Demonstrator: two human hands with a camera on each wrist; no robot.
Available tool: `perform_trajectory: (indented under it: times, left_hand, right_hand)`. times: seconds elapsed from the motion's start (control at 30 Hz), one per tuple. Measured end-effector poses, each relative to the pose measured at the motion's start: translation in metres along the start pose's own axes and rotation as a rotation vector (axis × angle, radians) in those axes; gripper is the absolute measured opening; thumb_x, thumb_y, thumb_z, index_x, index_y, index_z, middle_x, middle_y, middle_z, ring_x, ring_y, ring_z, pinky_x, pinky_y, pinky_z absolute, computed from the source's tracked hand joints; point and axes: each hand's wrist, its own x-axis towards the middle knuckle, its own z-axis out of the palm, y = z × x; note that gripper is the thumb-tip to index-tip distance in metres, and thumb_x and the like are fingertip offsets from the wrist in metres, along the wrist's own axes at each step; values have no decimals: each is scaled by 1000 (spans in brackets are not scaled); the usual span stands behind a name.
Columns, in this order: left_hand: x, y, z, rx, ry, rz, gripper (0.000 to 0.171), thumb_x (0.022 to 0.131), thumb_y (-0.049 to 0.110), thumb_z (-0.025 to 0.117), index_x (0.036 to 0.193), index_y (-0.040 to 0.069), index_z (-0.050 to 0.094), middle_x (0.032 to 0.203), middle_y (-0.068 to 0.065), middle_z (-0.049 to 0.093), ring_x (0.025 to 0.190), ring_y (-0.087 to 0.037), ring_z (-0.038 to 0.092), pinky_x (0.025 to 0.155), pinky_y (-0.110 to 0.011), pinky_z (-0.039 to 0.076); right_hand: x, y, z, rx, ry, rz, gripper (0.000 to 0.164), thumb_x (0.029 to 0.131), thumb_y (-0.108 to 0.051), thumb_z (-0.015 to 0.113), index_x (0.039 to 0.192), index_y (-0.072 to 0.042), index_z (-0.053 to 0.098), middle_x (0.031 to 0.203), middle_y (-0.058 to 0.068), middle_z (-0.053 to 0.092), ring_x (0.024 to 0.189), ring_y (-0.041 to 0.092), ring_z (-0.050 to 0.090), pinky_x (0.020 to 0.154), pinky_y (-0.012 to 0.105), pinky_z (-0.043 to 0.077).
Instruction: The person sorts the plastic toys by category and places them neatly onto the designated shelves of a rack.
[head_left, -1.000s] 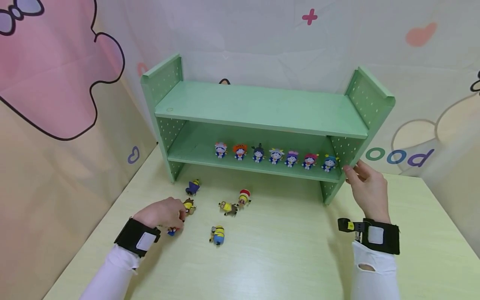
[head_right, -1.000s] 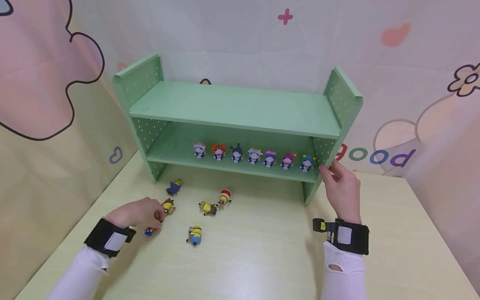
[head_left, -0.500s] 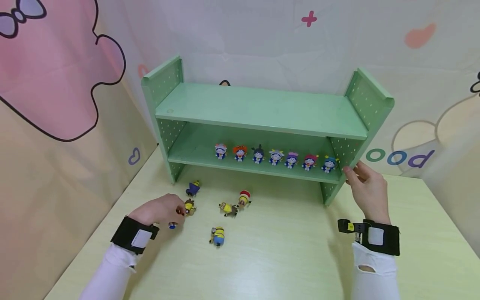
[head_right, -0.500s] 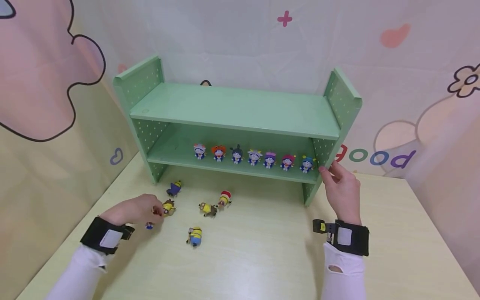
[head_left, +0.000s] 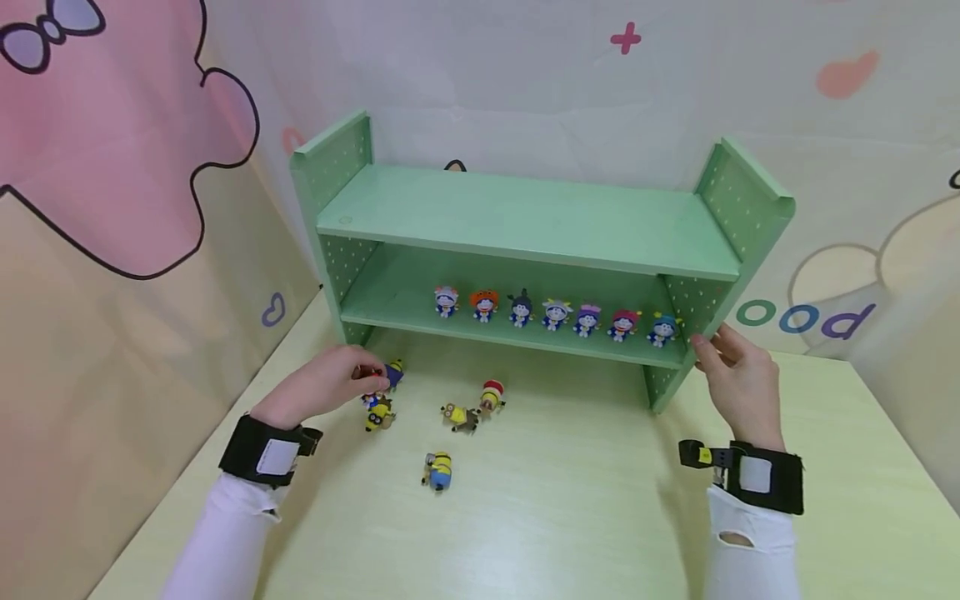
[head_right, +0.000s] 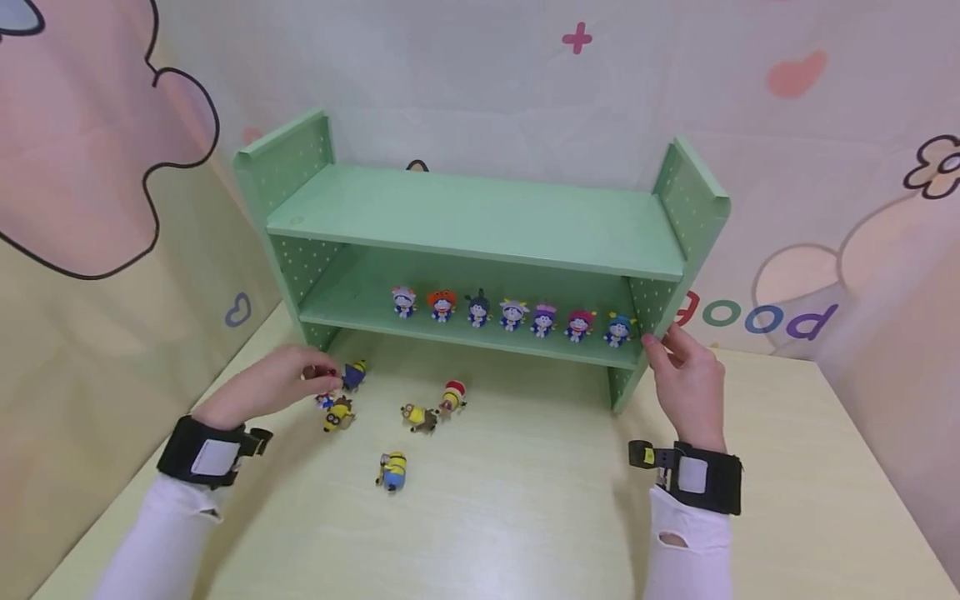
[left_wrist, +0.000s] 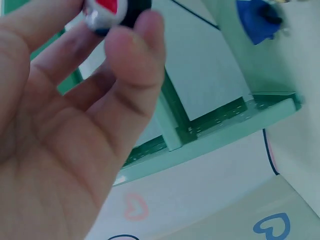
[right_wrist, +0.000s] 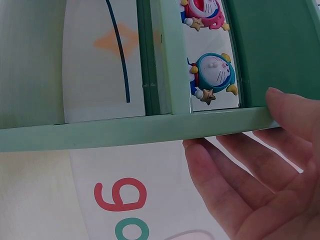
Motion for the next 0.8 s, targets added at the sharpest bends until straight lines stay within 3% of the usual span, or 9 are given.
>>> perform_trajectory:
  times: [0.23,0.5,0.8]
  left_hand:
    - [19,3,-10,-32,204,-23,8,97,18,66,99,12,70,85,4,57,75,-15,52,65,-30,45]
    - [45,9,-13,-45,384,-56,16,96,18,66,108,7,69,101,-2,59,90,-19,55,74,-33,47]
    - [69,18,-11,-92,623,-93,23,94,19,70,109,2,67,99,-7,59,88,-21,55,71,-34,44]
  right_hand:
    - [-1,2,0,-14,11,-14,49,104,-41,50,146,-17,48,130,10,57,100,26,65,83,32,51]
    - [-2,3,-1,-8,15,-14,48,104,-40,50,146,-17,48,130,11,57,100,22,65,84,32,51]
    - [-1,1,1,10,19,-14,47,104,-38,50,146,-16,48,132,10,55,106,27,63,83,30,51]
